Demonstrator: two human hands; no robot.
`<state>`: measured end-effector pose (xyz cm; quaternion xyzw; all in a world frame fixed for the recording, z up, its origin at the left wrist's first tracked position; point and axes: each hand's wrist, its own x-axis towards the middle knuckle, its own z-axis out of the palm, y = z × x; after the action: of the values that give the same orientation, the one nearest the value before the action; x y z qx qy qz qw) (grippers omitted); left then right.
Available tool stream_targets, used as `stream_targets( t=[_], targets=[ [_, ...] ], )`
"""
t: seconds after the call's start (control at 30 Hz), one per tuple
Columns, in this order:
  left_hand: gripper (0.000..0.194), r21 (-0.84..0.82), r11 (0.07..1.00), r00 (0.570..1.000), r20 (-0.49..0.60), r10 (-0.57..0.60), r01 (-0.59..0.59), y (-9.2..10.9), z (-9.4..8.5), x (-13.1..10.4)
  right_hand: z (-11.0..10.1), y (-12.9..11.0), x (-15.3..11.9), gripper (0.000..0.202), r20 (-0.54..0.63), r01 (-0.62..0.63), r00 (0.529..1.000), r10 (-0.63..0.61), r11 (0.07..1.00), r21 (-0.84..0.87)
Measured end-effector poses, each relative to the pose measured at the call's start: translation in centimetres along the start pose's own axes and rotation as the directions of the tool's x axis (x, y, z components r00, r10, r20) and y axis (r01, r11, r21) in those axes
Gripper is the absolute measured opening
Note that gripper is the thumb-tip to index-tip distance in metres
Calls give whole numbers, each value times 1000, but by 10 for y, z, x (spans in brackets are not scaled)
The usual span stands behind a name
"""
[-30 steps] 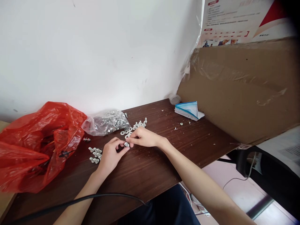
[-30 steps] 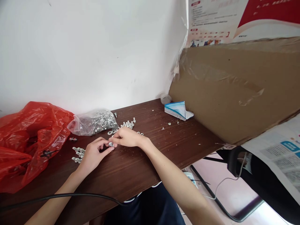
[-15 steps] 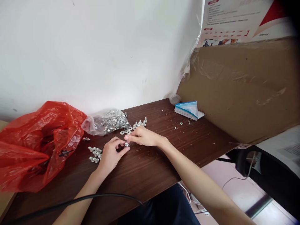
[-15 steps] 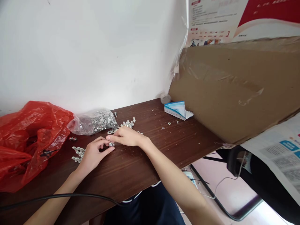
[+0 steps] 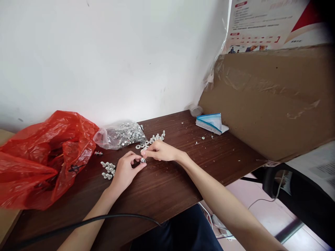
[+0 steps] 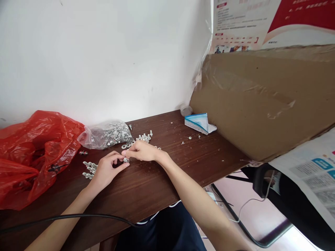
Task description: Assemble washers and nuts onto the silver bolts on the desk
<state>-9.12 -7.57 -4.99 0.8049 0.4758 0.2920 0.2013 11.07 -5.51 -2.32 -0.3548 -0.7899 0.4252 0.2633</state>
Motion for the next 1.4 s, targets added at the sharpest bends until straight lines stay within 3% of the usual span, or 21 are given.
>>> stream_targets(
  t=[0.13, 0.23, 0.37, 0.5, 0.63, 0.73, 1.1, 1.4],
  targets=[
    [15, -6, 1000, 1000, 3, 4, -4, 1, -1, 0, 1, 3, 1, 60, -51, -37, 998, 40, 998, 59],
    [14, -15, 1000, 1000, 3, 2, -2, 2, -1, 0, 0, 2, 1, 58, 0, -61, 998, 61, 996, 68],
    [13, -19, 1000, 1000, 11, -7, 7, 1, -1, 0, -1, 2, 0, 58, -44, -33, 998, 37, 995, 98],
    [13, -17, 1000, 1000, 16, -13, 13, 0, -1, -1, -1, 2, 0, 57, 7, -39, 999, 38, 997, 68],
    [14, -9, 1000, 1000, 18, -6, 6, 0, -1, -1, -1, 2, 0, 56, -50, -20, 998, 24, 998, 66],
    [15, 1, 1000, 1000, 14, -3, 3, 2, -1, -1, -1, -1, 0, 56, 9, -23, 1000, 22, 999, 46],
    [16, 11, 1000, 1000, 0, 8, -8, 1, -1, -1, 0, 1, 0, 55, 6, 59, 998, -60, 997, 40],
    [16, 15, 1000, 1000, 11, 1, -1, 2, -2, 0, 3, -1, 1, 54, 35, 31, 999, -30, 999, -16]
  ],
)
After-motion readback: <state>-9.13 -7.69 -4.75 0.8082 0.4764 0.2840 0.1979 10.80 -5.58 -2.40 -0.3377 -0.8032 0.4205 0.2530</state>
